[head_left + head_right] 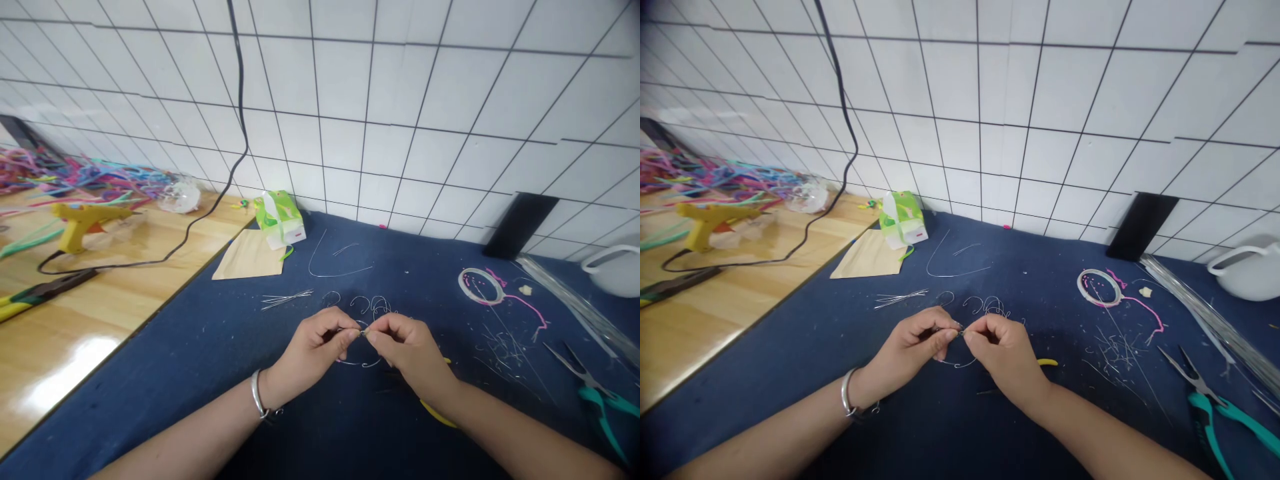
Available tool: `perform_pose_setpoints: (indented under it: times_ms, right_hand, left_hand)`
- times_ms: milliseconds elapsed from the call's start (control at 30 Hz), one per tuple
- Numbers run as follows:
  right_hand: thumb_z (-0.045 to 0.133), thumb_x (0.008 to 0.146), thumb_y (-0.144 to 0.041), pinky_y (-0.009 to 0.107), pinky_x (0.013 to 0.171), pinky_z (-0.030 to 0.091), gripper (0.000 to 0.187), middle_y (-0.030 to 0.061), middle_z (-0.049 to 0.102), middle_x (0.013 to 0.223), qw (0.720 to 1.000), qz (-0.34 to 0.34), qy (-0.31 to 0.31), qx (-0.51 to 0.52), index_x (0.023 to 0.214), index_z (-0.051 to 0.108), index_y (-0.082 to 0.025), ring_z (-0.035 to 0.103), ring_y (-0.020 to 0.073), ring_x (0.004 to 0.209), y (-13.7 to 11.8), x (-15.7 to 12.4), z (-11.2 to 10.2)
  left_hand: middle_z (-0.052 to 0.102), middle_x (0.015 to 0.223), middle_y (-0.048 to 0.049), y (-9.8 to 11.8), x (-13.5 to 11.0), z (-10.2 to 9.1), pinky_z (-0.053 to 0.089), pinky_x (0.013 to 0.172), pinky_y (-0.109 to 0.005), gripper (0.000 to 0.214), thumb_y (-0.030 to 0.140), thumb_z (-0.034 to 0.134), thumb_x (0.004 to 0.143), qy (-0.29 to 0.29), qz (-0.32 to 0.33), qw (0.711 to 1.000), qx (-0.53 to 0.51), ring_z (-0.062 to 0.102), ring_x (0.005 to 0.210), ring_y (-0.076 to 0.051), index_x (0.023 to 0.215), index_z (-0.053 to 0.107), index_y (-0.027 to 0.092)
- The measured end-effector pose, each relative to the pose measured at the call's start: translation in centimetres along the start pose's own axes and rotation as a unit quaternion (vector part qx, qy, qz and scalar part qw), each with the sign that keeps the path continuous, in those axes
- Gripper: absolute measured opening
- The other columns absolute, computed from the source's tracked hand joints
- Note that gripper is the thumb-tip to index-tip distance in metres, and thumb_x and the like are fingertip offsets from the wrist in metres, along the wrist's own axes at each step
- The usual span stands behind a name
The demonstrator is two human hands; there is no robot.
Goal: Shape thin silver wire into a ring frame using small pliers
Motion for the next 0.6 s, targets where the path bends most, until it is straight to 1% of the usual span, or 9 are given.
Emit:
perform_pose_setpoints:
  times_ms: [67, 133, 233, 300, 367, 400, 467, 533, 600]
  right_hand:
    - [0.052, 0.08, -0.027, 0.017, 0.043, 0.032, 0.015, -0.0045, 0.045, 0.057, 1.0, 0.017, -0.013, 0.023, 0.072, 0.061, -0.018, 0.037, 0.0053, 0.048, -0.1, -0.1, 0.1]
    - [0.051, 0.081, -0.029, 0.017, 0.043, 0.033, 0.017, -0.0037, 0.047, 0.06, 0.999, 0.023, -0.019, 0.036, 0.075, 0.063, -0.018, 0.039, 0.005, 0.049, -0.1, -0.2, 0.1]
    - [0.05, 0.082, -0.03, 0.018, 0.043, 0.037, 0.019, -0.0024, 0.052, 0.064, 0.999, 0.009, -0.019, 0.033, 0.085, 0.065, -0.019, 0.043, 0.0046, 0.046, -0.2, -0.4, 0.1]
    - [0.05, 0.082, -0.029, 0.019, 0.044, 0.041, 0.019, -0.0007, 0.055, 0.071, 0.999, -0.025, -0.016, 0.02, 0.09, 0.065, -0.02, 0.047, 0.0047, 0.046, -0.6, -0.5, 0.0]
    - [0.052, 0.081, -0.028, 0.02, 0.047, 0.046, 0.019, 0.0003, 0.056, 0.075, 0.999, -0.052, -0.013, 0.009, 0.092, 0.066, -0.021, 0.051, 0.0056, 0.049, -0.9, -0.6, 0.0]
    - [0.053, 0.08, -0.027, 0.02, 0.049, 0.047, 0.018, 0.0003, 0.057, 0.075, 0.998, -0.053, -0.012, 0.009, 0.092, 0.065, -0.021, 0.052, 0.0063, 0.051, -1.0, -0.7, 0.1]
    - [0.055, 0.078, -0.025, 0.021, 0.051, 0.049, 0.017, -0.0011, 0.057, 0.069, 0.999, -0.03, -0.009, 0.024, 0.092, 0.063, -0.02, 0.054, 0.0074, 0.052, -1.0, -0.7, 0.1]
    - [0.057, 0.077, -0.024, 0.021, 0.051, 0.05, 0.014, -0.0023, 0.057, 0.064, 0.999, -0.005, -0.006, 0.049, 0.089, 0.06, -0.019, 0.055, 0.0081, 0.053, -1.0, -0.7, 0.2]
    - [0.057, 0.077, -0.024, 0.021, 0.052, 0.051, 0.01, -0.0023, 0.057, 0.064, 0.998, 0.0, -0.009, 0.062, 0.085, 0.058, -0.018, 0.056, 0.0088, 0.055, -1.1, -0.7, 0.2]
  left_hand:
    - [0.054, 0.075, -0.0019, 0.2, 0.0, -0.1, 0.045, 0.053, -0.022, 0.012, 0.022, 0.053, 0.083, 0.005, 0.034, 0.999, 0.024, 0.05, 0.052, -0.007, 0.087, 0.062, 0.016]
    - [0.055, 0.073, -0.0022, 0.4, 0.0, -0.2, 0.046, 0.056, -0.023, 0.012, 0.019, 0.053, 0.083, 0.013, 0.068, 0.996, 0.055, 0.053, 0.056, -0.008, 0.088, 0.064, 0.017]
    - [0.059, 0.077, -0.0045, 1.0, -0.1, -0.6, 0.048, 0.062, -0.025, 0.016, 0.014, 0.053, 0.082, 0.034, 0.132, 0.983, 0.126, 0.057, 0.067, -0.012, 0.092, 0.065, 0.018]
    - [0.062, 0.082, -0.0059, 1.6, -0.4, -0.8, 0.049, 0.064, -0.025, 0.019, 0.012, 0.053, 0.081, 0.045, 0.185, 0.965, 0.179, 0.059, 0.074, -0.014, 0.095, 0.064, 0.02]
    - [0.065, 0.085, -0.006, 2.3, -0.8, -0.9, 0.05, 0.066, -0.026, 0.022, 0.01, 0.054, 0.079, 0.052, 0.237, 0.942, 0.233, 0.06, 0.076, -0.015, 0.096, 0.064, 0.021]
    - [0.066, 0.085, -0.0058, 2.7, -1.1, -1.0, 0.05, 0.066, -0.026, 0.023, 0.009, 0.055, 0.078, 0.056, 0.262, 0.929, 0.257, 0.061, 0.076, -0.015, 0.096, 0.063, 0.021]
    - [0.067, 0.084, -0.0056, 3.4, -1.5, -1.1, 0.05, 0.067, -0.027, 0.026, 0.005, 0.056, 0.076, 0.061, 0.303, 0.904, 0.295, 0.062, 0.076, -0.015, 0.096, 0.062, 0.02]
    - [0.067, 0.083, -0.0056, 4.0, -1.7, -1.2, 0.049, 0.066, -0.027, 0.026, 0.003, 0.058, 0.074, 0.068, 0.336, 0.883, 0.32, 0.062, 0.074, -0.015, 0.094, 0.061, 0.019]
    - [0.066, 0.082, -0.0056, 4.2, -1.9, -1.1, 0.048, 0.064, -0.027, 0.024, 0.002, 0.06, 0.073, 0.064, 0.361, 0.867, 0.338, 0.061, 0.072, -0.014, 0.091, 0.061, 0.018]
Point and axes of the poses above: each hand's wrist, its own x-axis towards the middle knuckle, its own z-axis out of the palm, y = z × x, the point moved 5 cm from there along x, towards the middle knuckle
